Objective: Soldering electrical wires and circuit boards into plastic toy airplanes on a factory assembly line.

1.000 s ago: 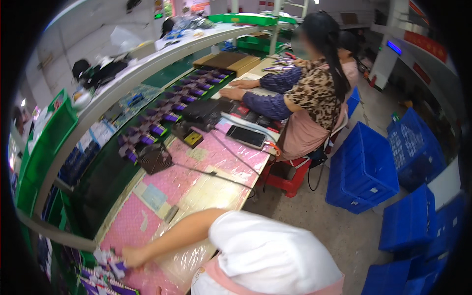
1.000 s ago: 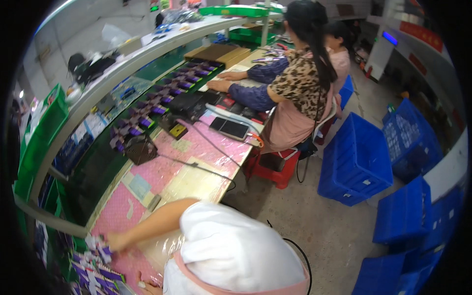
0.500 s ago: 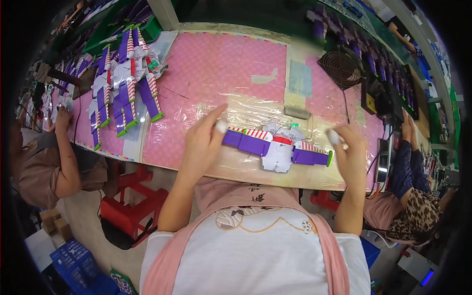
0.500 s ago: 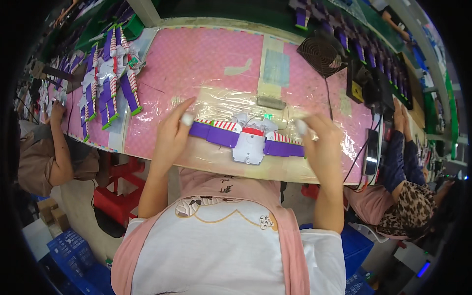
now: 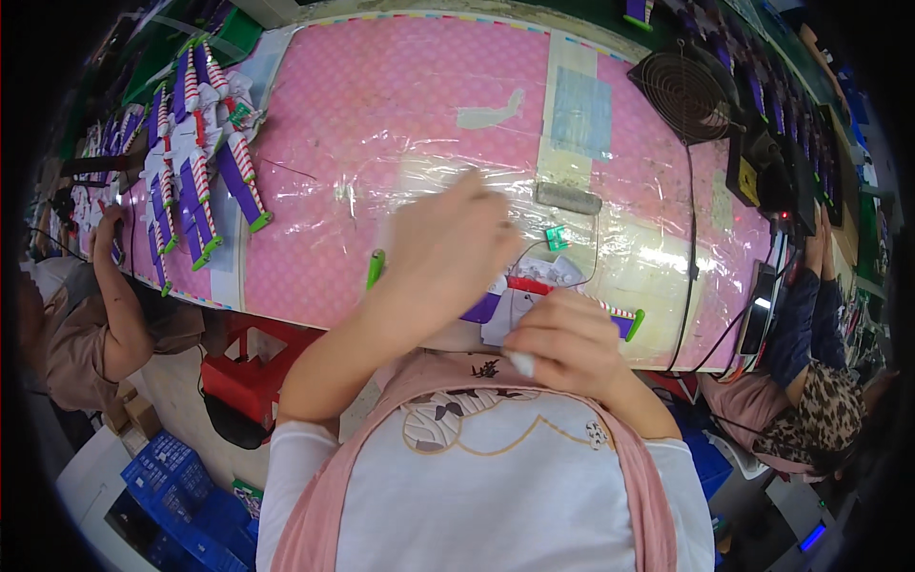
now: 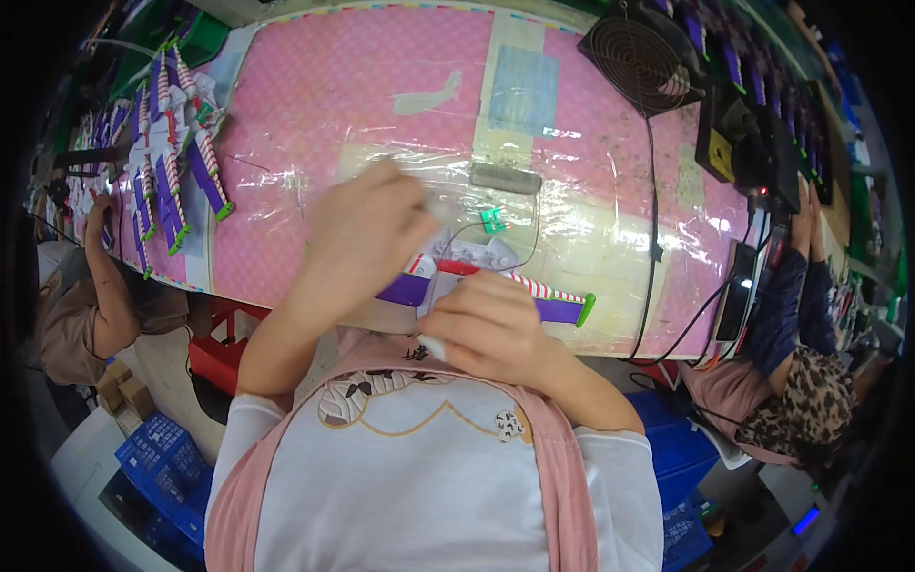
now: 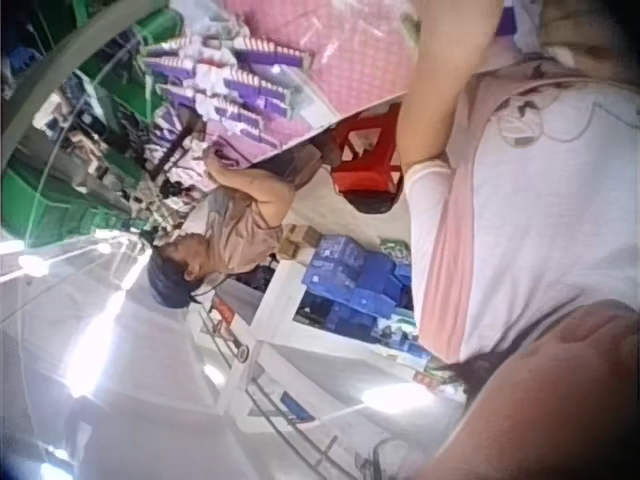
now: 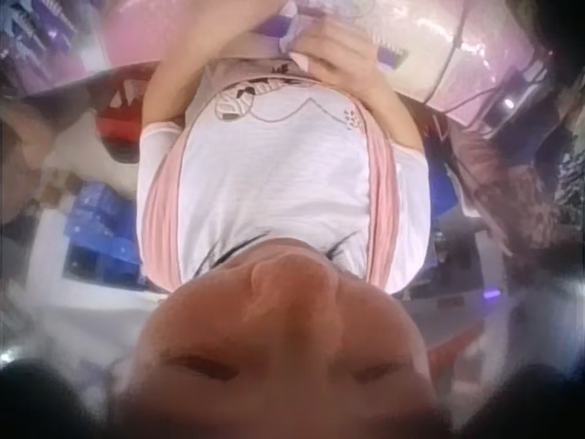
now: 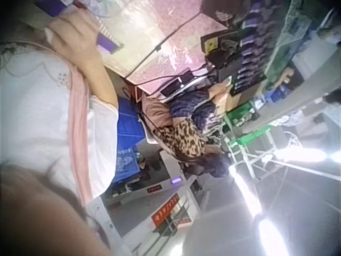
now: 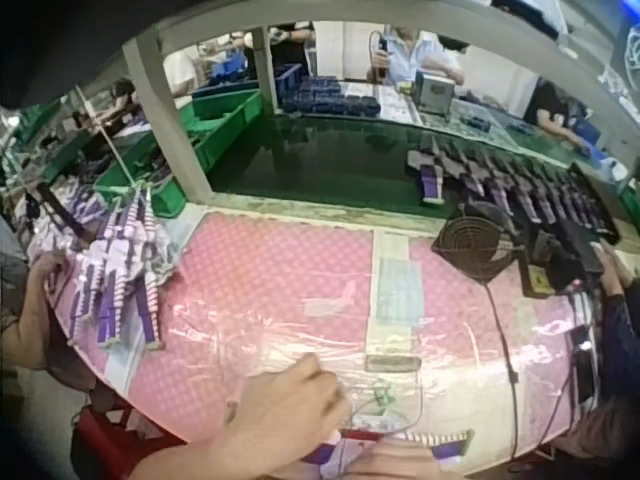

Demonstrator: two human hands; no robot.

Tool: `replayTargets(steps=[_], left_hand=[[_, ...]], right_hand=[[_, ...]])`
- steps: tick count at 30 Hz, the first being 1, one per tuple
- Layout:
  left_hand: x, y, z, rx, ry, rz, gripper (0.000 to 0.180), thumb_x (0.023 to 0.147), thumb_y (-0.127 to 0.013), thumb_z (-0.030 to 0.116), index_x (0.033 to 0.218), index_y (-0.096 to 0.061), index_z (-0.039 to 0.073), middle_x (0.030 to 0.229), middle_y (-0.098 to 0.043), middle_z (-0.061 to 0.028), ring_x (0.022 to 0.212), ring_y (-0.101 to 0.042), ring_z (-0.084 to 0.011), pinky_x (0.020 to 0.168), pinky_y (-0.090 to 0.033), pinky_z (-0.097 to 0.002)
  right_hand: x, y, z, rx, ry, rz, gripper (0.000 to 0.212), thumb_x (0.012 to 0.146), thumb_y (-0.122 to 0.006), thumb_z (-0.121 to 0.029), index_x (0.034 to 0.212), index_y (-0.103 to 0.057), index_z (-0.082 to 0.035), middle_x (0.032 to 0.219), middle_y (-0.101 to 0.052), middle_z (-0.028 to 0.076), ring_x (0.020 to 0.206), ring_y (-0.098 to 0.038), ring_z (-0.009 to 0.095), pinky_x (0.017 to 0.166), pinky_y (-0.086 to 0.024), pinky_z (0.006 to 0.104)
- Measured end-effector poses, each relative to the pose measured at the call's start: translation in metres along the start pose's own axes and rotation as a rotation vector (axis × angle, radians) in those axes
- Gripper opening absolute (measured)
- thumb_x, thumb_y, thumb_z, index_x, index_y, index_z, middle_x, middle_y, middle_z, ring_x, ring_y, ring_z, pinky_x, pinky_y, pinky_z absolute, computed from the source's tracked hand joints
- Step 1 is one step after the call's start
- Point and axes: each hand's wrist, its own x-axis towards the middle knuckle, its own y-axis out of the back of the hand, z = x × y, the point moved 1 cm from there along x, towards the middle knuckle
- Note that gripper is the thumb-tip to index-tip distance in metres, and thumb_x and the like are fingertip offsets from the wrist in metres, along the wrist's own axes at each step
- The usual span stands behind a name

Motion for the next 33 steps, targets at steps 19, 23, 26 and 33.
replayTargets(steps=[19, 23, 26, 33], left_hand=[[-0.026, -0.014, -0.008, -1.047, 0.369, 0.044, 0.018, 0.081, -0.053, 0.001, 0.097, -0.061, -0.002, 0.066, -0.054, 0.0018, 0.055, -0.045, -0.0017, 0.049, -0.036, -0.0187], [-0.033, -0.004, -0.010, -0.858, 0.302, 0.016, 0.018, 0.086, -0.054, 0.003, 0.102, -0.057, -0.005, 0.089, -0.059, -0.0037, 0.074, -0.053, -0.0048, 0.063, -0.042, -0.0171], [-0.035, -0.008, -0.013, -0.744, 0.145, 0.113, 0.018, 0.085, -0.055, 0.003, 0.102, -0.057, -0.004, 0.082, -0.057, -0.0008, 0.070, -0.052, -0.0031, 0.059, -0.040, -0.0157], [-0.042, -0.011, 0.002, -1.058, 0.398, 0.150, 0.014, 0.075, -0.060, -0.001, 0.089, -0.059, 0.001, 0.051, -0.045, 0.0045, 0.045, -0.037, 0.0010, 0.041, -0.026, -0.0182]], right_hand=[[0.018, 0.015, 0.004, 0.527, -0.635, 0.516, 0.011, 0.083, -0.057, -0.002, 0.092, -0.056, 0.004, 0.093, -0.060, 0.014, 0.076, -0.056, 0.013, 0.069, -0.045, 0.0240], [0.016, 0.015, -0.001, 0.215, -0.578, 0.382, 0.011, 0.082, -0.060, -0.002, 0.091, -0.060, 0.004, 0.080, -0.060, 0.008, 0.069, -0.054, 0.010, 0.063, -0.043, 0.0218], [0.014, 0.009, 0.000, 0.121, -0.701, 0.394, 0.009, 0.079, -0.064, -0.001, 0.087, -0.064, 0.002, 0.071, -0.056, 0.002, 0.058, -0.047, 0.007, 0.054, -0.037, 0.0192], [0.019, -0.008, 0.001, 0.102, -0.698, 0.355, 0.008, 0.077, -0.065, -0.001, 0.085, -0.064, 0.002, 0.068, -0.057, 0.003, 0.057, -0.049, 0.004, 0.049, -0.037, 0.0186]])
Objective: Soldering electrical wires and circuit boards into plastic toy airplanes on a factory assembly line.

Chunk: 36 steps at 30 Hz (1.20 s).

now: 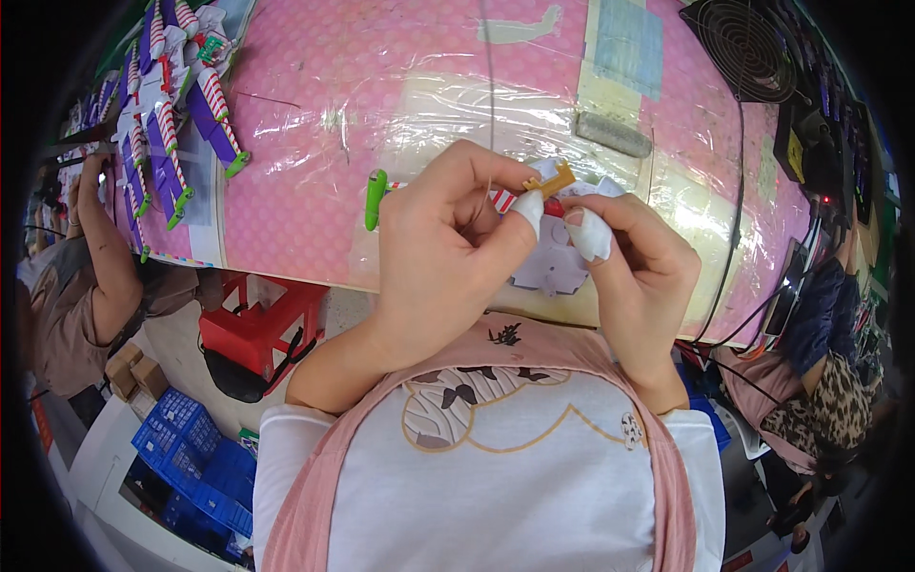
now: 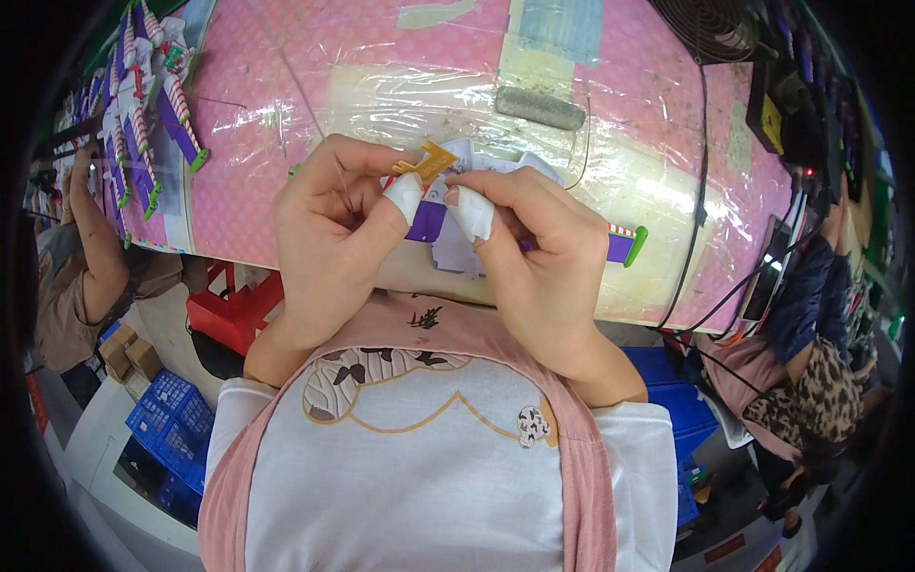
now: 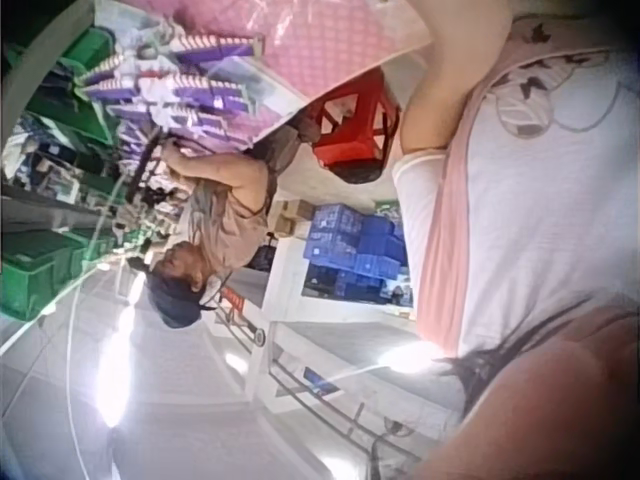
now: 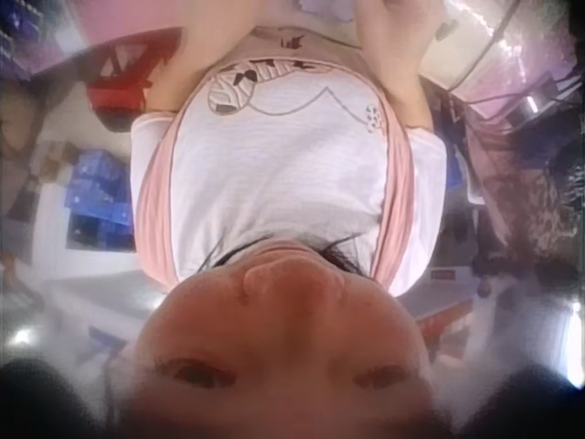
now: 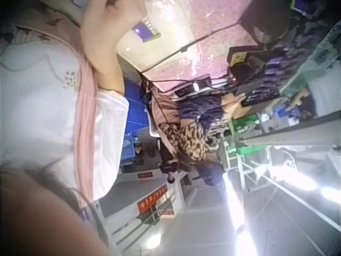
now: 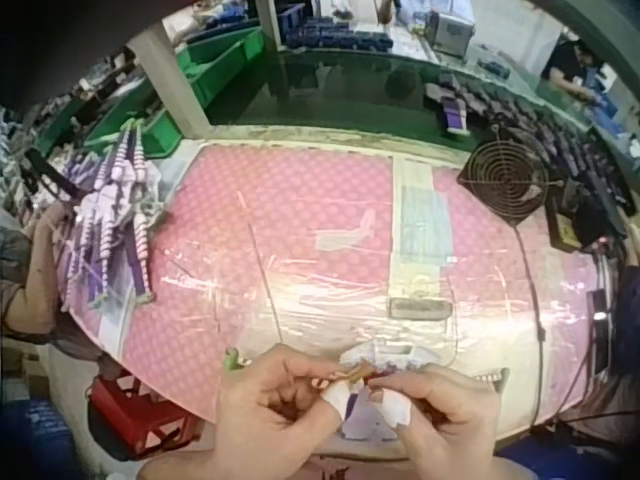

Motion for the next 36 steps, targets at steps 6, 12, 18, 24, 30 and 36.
replayTargets(steps=[6, 12, 18, 24, 30, 36], left_hand=[[-0.003, 0.001, -0.003, 0.000, -0.013, -0.015, 0.013, 0.074, -0.059, 0.000, 0.087, -0.057, 0.001, 0.048, -0.043, 0.0046, 0.043, -0.036, 0.0007, 0.040, -0.026, -0.0185], [-0.004, -0.001, -0.003, -0.005, -0.011, -0.017, 0.012, 0.074, -0.059, 0.000, 0.086, -0.057, 0.002, 0.047, -0.042, 0.0042, 0.042, -0.036, -0.0001, 0.040, -0.026, -0.0188], [-0.004, 0.002, 0.002, 0.117, -0.028, -0.073, 0.014, 0.077, -0.059, -0.002, 0.091, -0.057, 0.000, 0.058, -0.048, 0.0040, 0.048, -0.038, 0.0018, 0.043, -0.026, -0.0156], [-0.006, 0.004, 0.005, 0.255, -0.114, -0.084, 0.015, 0.078, -0.060, -0.003, 0.092, -0.058, 0.000, 0.064, -0.052, 0.0045, 0.051, -0.037, 0.0032, 0.043, -0.025, -0.0136], [-0.005, 0.004, 0.004, 0.236, -0.129, -0.064, 0.014, 0.075, -0.061, -0.005, 0.087, -0.059, 0.001, 0.080, -0.061, -0.0010, 0.051, -0.036, 0.0031, 0.043, -0.026, -0.0137], [-0.004, -0.004, -0.001, 0.364, -0.503, -0.029, 0.018, 0.065, -0.063, -0.008, 0.079, -0.058, 0.001, 0.088, -0.063, -0.0086, 0.055, -0.050, -0.0055, 0.044, -0.038, -0.0189]], right_hand=[[-0.004, -0.008, -0.002, -0.050, -0.015, 0.036, 0.007, 0.075, -0.066, -0.002, 0.080, -0.063, 0.002, 0.059, -0.057, 0.002, 0.050, -0.049, 0.004, 0.045, -0.038, 0.0180], [0.002, -0.007, -0.005, -0.027, -0.076, 0.009, 0.006, 0.075, -0.064, -0.002, 0.077, -0.062, 0.003, 0.057, -0.057, 0.002, 0.050, -0.050, 0.003, 0.046, -0.038, 0.0166], [0.003, -0.007, -0.008, 0.011, -0.138, -0.016, 0.007, 0.076, -0.064, -0.003, 0.077, -0.061, 0.003, 0.058, -0.057, 0.001, 0.052, -0.049, 0.002, 0.046, -0.038, 0.0163], [0.004, -0.006, -0.010, 0.009, -0.133, -0.037, 0.008, 0.078, -0.063, -0.003, 0.079, -0.061, 0.004, 0.060, -0.059, 0.001, 0.054, -0.050, 0.002, 0.047, -0.039, 0.0162], [0.003, -0.006, -0.012, 0.173, -0.218, -0.082, 0.011, 0.082, -0.063, -0.006, 0.086, -0.062, 0.004, 0.065, -0.058, 0.000, 0.058, -0.049, 0.002, 0.050, -0.038, 0.0162], [0.001, -0.003, -0.001, 0.188, -0.185, -0.111, 0.014, 0.084, -0.061, -0.007, 0.090, -0.061, 0.004, 0.065, -0.055, -0.002, 0.059, -0.047, 0.001, 0.050, -0.036, 0.0160]])
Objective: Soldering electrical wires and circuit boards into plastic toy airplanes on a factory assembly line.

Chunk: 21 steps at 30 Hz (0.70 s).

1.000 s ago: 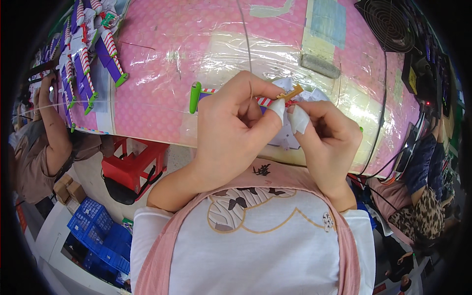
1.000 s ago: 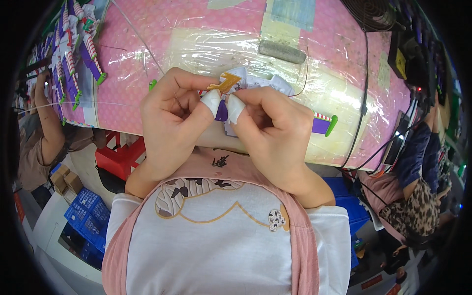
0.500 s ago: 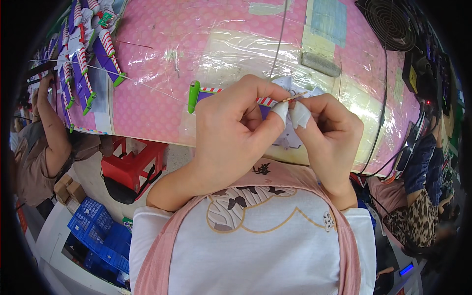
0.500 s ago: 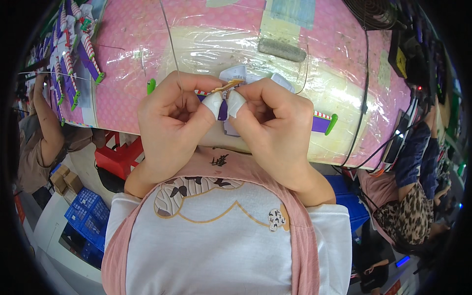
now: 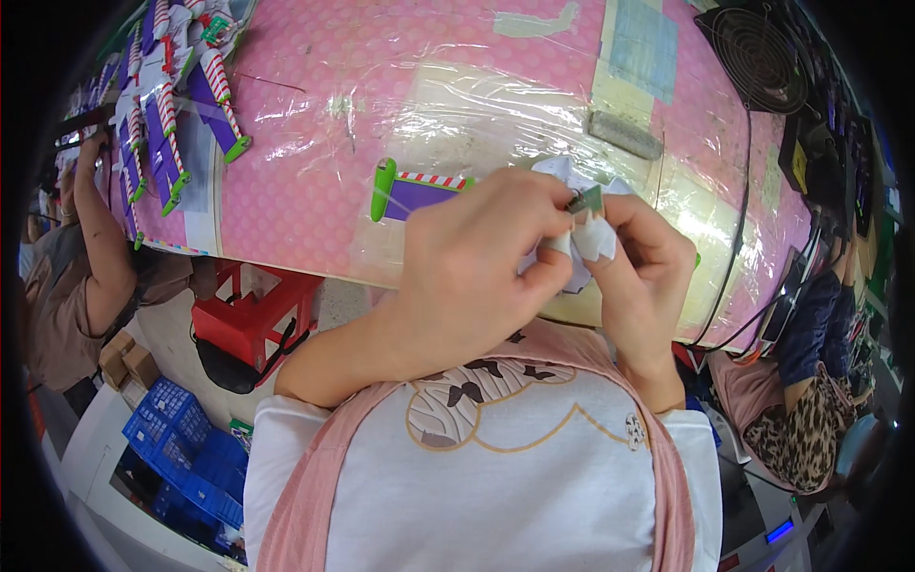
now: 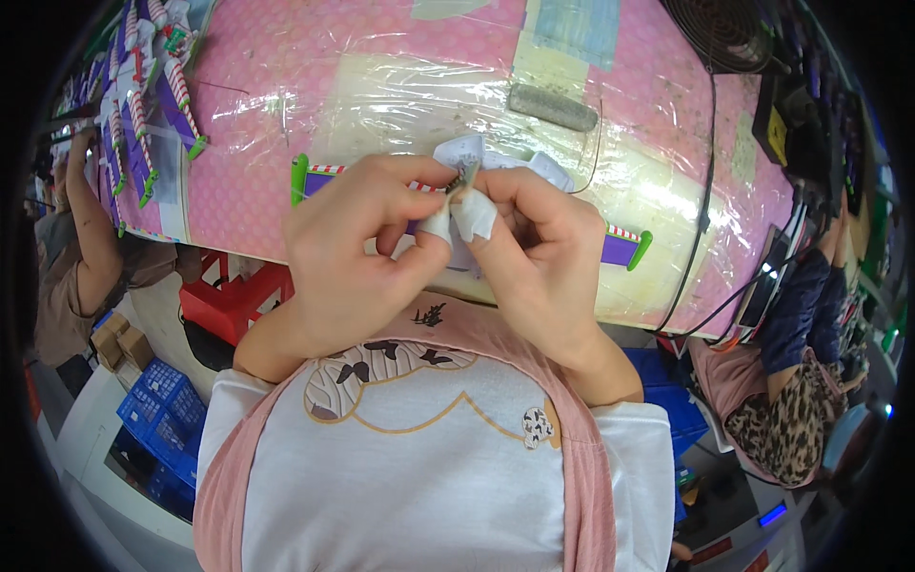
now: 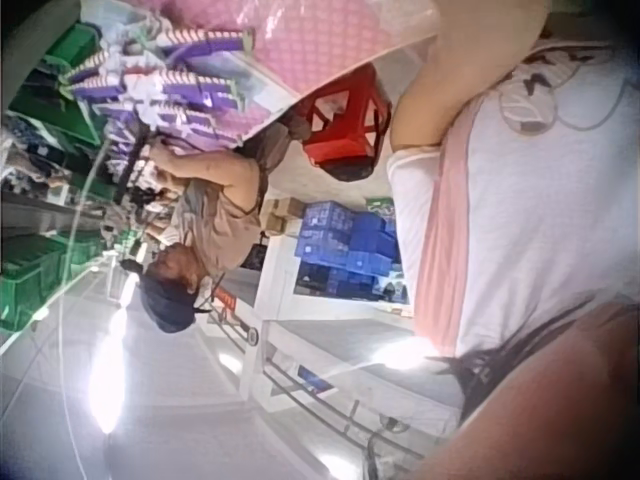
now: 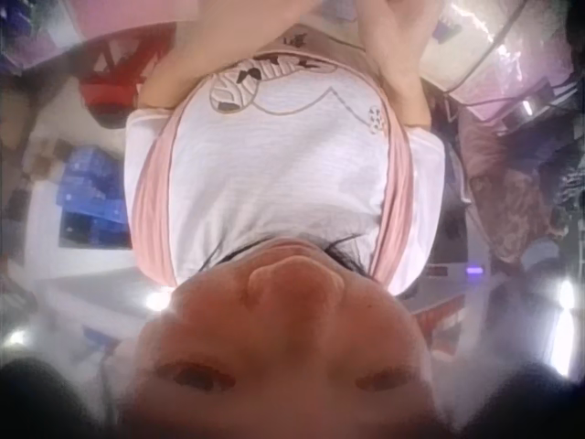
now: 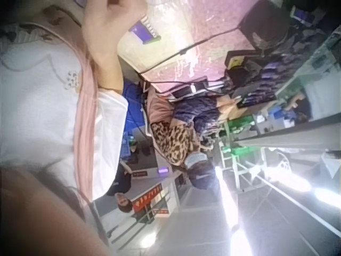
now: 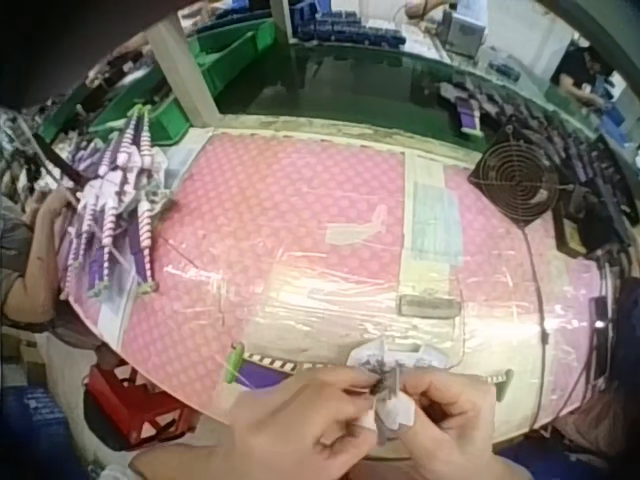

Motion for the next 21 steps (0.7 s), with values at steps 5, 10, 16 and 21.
replayTargets(steps=[5, 10, 16, 21], left_hand=[[-0.003, -0.001, -0.002, 0.349, -0.311, -0.029, 0.021, 0.059, -0.066, -0.006, 0.078, -0.059, 0.000, 0.086, -0.062, -0.0118, 0.059, -0.059, -0.0192, 0.048, -0.047, -0.0270], [0.016, 0.010, -0.007, 0.029, 0.033, -0.215, 0.020, 0.064, -0.065, -0.004, 0.083, -0.063, 0.002, 0.086, -0.062, -0.0118, 0.059, -0.058, -0.0176, 0.050, -0.046, -0.0259], [0.024, -0.001, -0.007, 0.219, -0.256, -0.093, 0.023, 0.067, -0.061, -0.005, 0.088, -0.065, 0.003, 0.083, -0.061, -0.0118, 0.064, -0.060, -0.0191, 0.052, -0.048, -0.0269], [0.019, 0.000, 0.000, 0.379, -0.448, -0.115, 0.028, 0.066, -0.060, -0.007, 0.094, -0.062, -0.003, 0.076, -0.060, -0.0139, 0.062, -0.060, -0.0183, 0.051, -0.046, -0.0244]], right_hand=[[-0.003, 0.006, 0.004, -0.016, 0.012, -0.037, 0.015, 0.085, -0.059, -0.008, 0.093, -0.060, 0.004, 0.067, -0.055, -0.002, 0.059, -0.047, 0.002, 0.050, -0.037, 0.0172], [0.001, 0.013, 0.004, -0.207, 0.049, 0.023, 0.013, 0.084, -0.057, -0.005, 0.092, -0.060, 0.004, 0.066, -0.057, 0.003, 0.057, -0.050, 0.007, 0.049, -0.038, 0.0216], [0.008, 0.010, -0.011, -0.416, 0.086, 0.030, 0.010, 0.084, -0.051, -0.006, 0.085, -0.057, 0.002, 0.062, -0.054, 0.012, 0.053, -0.053, 0.019, 0.049, -0.040, 0.0289], [0.010, 0.017, -0.010, -0.073, -0.092, -0.069, 0.020, 0.089, -0.046, -0.016, 0.083, -0.055, 0.001, 0.063, -0.051, 0.005, 0.055, -0.044, 0.010, 0.050, -0.035, 0.0249]])
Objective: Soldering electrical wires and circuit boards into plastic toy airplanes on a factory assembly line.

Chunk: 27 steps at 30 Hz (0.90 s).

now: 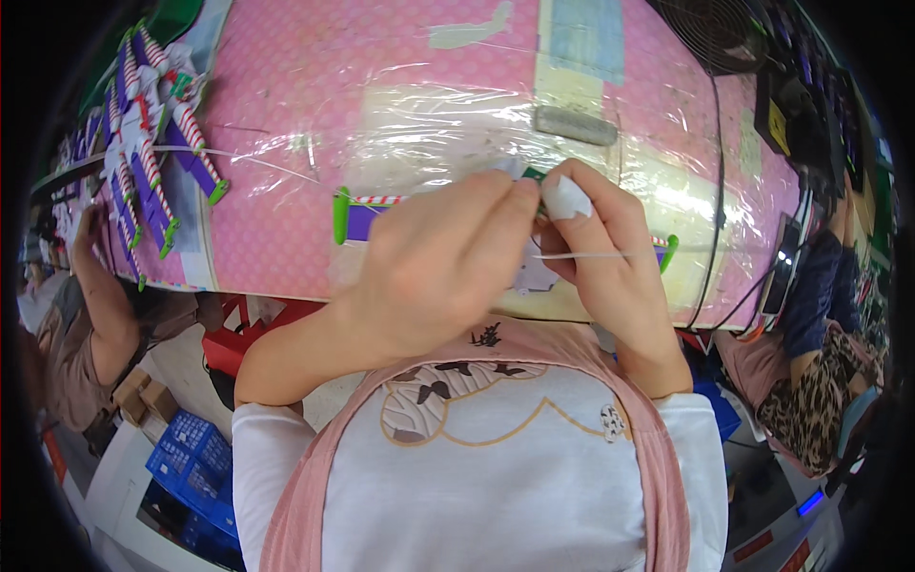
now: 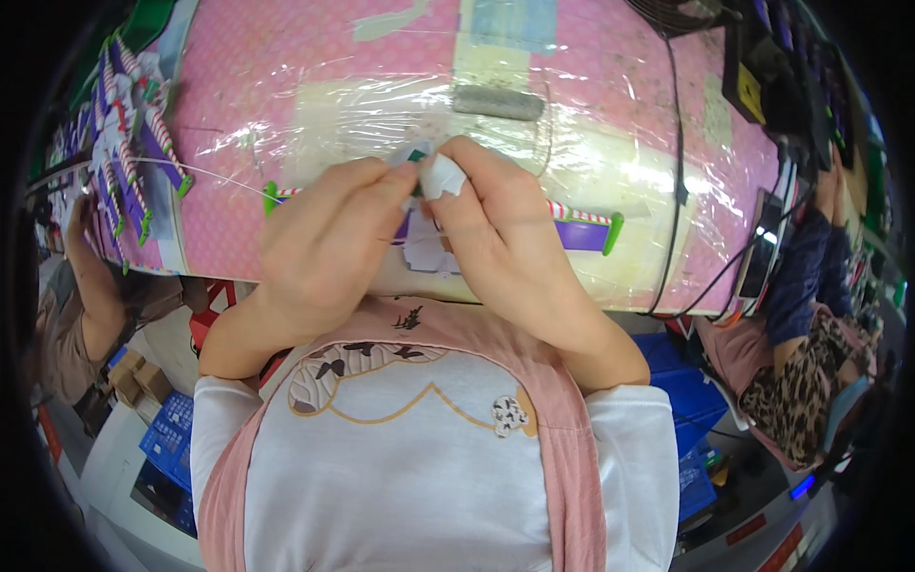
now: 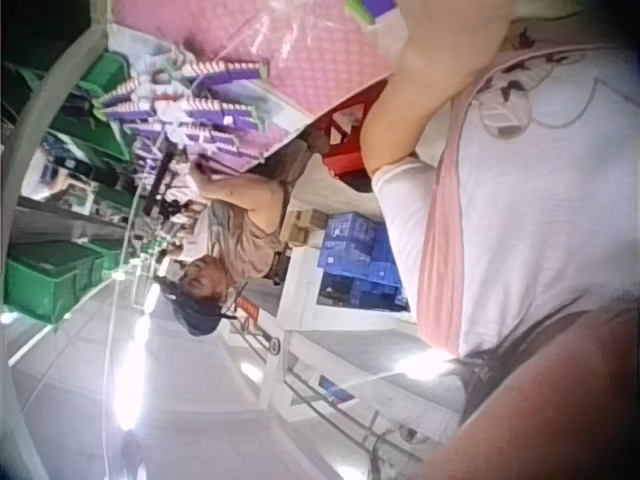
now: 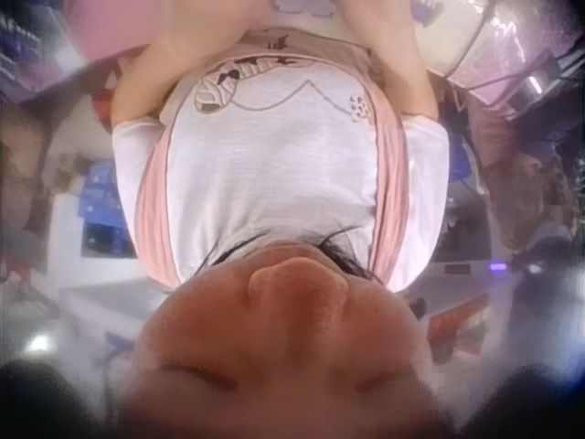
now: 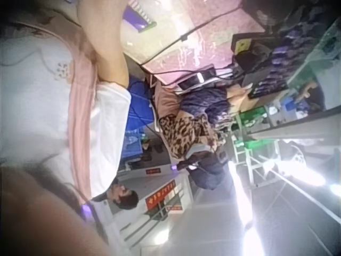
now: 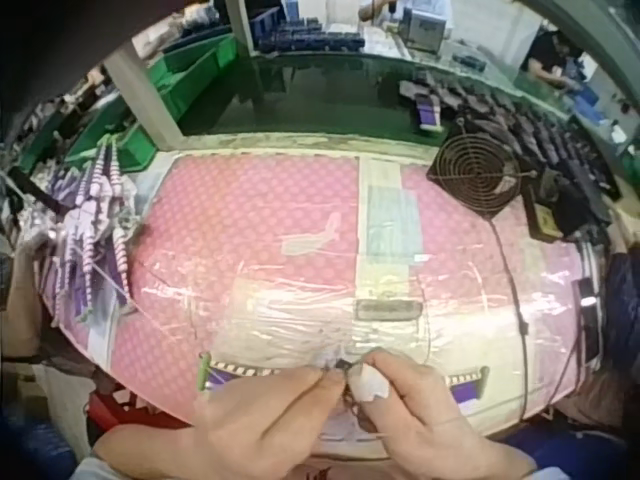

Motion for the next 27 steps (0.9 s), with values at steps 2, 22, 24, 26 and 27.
replayTargets(steps=[2, 22, 24, 26, 27], left_hand=[[0.009, 0.007, -0.002, -0.185, 0.227, -0.118, 0.025, 0.068, -0.061, -0.007, 0.093, -0.061, -0.005, 0.076, -0.061, -0.0117, 0.061, -0.058, -0.0134, 0.050, -0.044, -0.0215], [0.005, -0.018, 0.005, -0.966, 0.914, 0.097, 0.011, 0.082, -0.058, -0.002, 0.092, -0.059, -0.005, 0.066, -0.056, 0.0019, 0.055, -0.044, 0.0004, 0.047, -0.034, -0.0153], [0.005, -0.019, 0.004, -0.948, 0.916, 0.121, 0.010, 0.081, -0.059, -0.001, 0.091, -0.059, -0.004, 0.063, -0.055, 0.0027, 0.053, -0.042, 0.0004, 0.046, -0.033, -0.0157], [0.003, -0.017, 0.002, -0.898, 0.923, 0.058, 0.011, 0.081, -0.060, 0.000, 0.091, -0.059, -0.004, 0.069, -0.057, 0.0000, 0.059, -0.047, -0.0020, 0.051, -0.037, -0.0168], [0.001, -0.014, 0.000, -0.853, 0.930, -0.012, 0.012, 0.081, -0.061, 0.001, 0.092, -0.058, -0.004, 0.075, -0.060, -0.0031, 0.065, -0.052, -0.0044, 0.057, -0.042, -0.0176]], right_hand=[[-0.002, 0.004, 0.006, 0.020, 0.076, 0.078, 0.033, 0.094, -0.043, -0.028, 0.078, -0.054, -0.001, 0.062, -0.046, -0.002, 0.051, -0.033, 0.004, 0.046, -0.026, 0.0203], [-0.014, 0.018, -0.006, -0.056, 0.036, 0.150, 0.014, 0.083, -0.060, -0.005, 0.094, -0.061, 0.004, 0.066, -0.061, 0.005, 0.060, -0.057, 0.007, 0.052, -0.043, 0.0198], [-0.013, 0.014, -0.002, -0.054, 0.055, 0.153, 0.013, 0.083, -0.060, -0.005, 0.092, -0.061, 0.004, 0.064, -0.060, 0.003, 0.058, -0.056, 0.006, 0.051, -0.042, 0.0196], [-0.010, 0.010, 0.004, -0.022, 0.080, 0.160, 0.012, 0.083, -0.061, -0.006, 0.090, -0.062, 0.004, 0.062, -0.059, 0.002, 0.056, -0.053, 0.005, 0.049, -0.041, 0.0193], [-0.009, 0.008, 0.006, -0.005, 0.092, 0.165, 0.012, 0.083, -0.061, -0.007, 0.089, -0.062, 0.004, 0.061, -0.058, 0.001, 0.054, -0.052, 0.005, 0.049, -0.040, 0.0191]])
